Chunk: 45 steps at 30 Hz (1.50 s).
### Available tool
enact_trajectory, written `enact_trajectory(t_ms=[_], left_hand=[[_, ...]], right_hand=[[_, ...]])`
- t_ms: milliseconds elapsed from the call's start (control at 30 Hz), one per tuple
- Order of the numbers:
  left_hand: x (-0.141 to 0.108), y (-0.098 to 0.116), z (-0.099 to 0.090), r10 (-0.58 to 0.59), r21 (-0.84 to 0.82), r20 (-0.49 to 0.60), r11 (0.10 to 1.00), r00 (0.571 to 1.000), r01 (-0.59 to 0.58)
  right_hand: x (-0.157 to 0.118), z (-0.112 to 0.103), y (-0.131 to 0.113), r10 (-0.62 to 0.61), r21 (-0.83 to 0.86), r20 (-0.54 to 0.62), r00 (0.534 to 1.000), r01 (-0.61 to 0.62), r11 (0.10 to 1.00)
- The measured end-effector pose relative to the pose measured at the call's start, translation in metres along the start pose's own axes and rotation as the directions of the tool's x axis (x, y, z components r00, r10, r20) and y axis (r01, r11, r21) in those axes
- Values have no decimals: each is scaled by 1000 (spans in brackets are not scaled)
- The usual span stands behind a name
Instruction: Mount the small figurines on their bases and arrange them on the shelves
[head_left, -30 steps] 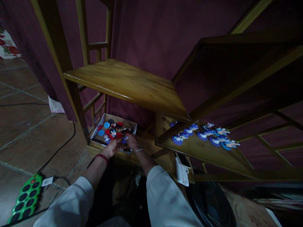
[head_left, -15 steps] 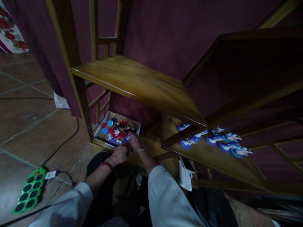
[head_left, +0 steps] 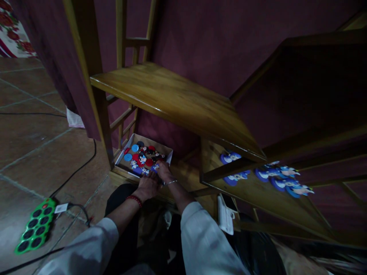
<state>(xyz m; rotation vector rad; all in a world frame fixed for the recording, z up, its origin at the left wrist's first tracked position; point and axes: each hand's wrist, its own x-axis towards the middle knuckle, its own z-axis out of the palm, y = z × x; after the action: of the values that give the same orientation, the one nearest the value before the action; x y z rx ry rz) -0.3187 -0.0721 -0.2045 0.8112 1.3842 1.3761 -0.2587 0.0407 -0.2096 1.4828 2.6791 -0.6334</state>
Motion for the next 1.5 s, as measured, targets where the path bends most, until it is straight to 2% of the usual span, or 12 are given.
enact_trajectory(t_ms=[67,100,167,200,267,300,333,400,733,1167,1367,1500], left_hand=[[0,1,0,-27,-29,-8,999,1000,27],[0,2,0,-31,20,6,999,999,31],[-1,4,0,-23,304,75,953,997,-1],[-1,6,0,-21,506,130,861,991,-48],[-3,11,0,-46,820,239,544,970,-176],[-3,13,1,-68,892,277,390,958,-231],[-4,16,1,-84,923,302,277,950,-268],[-4,19,1,-93,937,323,175,942,-304],[-4,22,2,-134,947,300,159,945,-278],[-3,20,2,-165,953,288,145,943,-266],[-2,17,2,-163,953,285,151,945,-262],[-3,22,2,-164,951,291,160,943,-266]], right_hand=[[0,-1,-1,-4,-32,14,1000,5,999],[0,-1,-1,-6,-50,24,1000,8,999],[-1,-2,-2,-18,-92,38,999,21,996],[-1,-3,-3,-22,-115,45,999,27,993],[-3,-5,-5,-25,-162,58,998,34,986],[-4,-6,-6,-23,-180,63,998,34,983],[-4,-7,-7,-19,-194,65,998,32,981],[-5,-8,-9,-16,-209,61,998,29,977],[-6,-6,-9,-3,-184,12,1000,5,983],[-1,-6,0,-109,-144,60,992,117,983],[0,-1,1,-46,-102,22,999,48,994],[-3,-5,-4,-58,-135,38,998,63,989]])
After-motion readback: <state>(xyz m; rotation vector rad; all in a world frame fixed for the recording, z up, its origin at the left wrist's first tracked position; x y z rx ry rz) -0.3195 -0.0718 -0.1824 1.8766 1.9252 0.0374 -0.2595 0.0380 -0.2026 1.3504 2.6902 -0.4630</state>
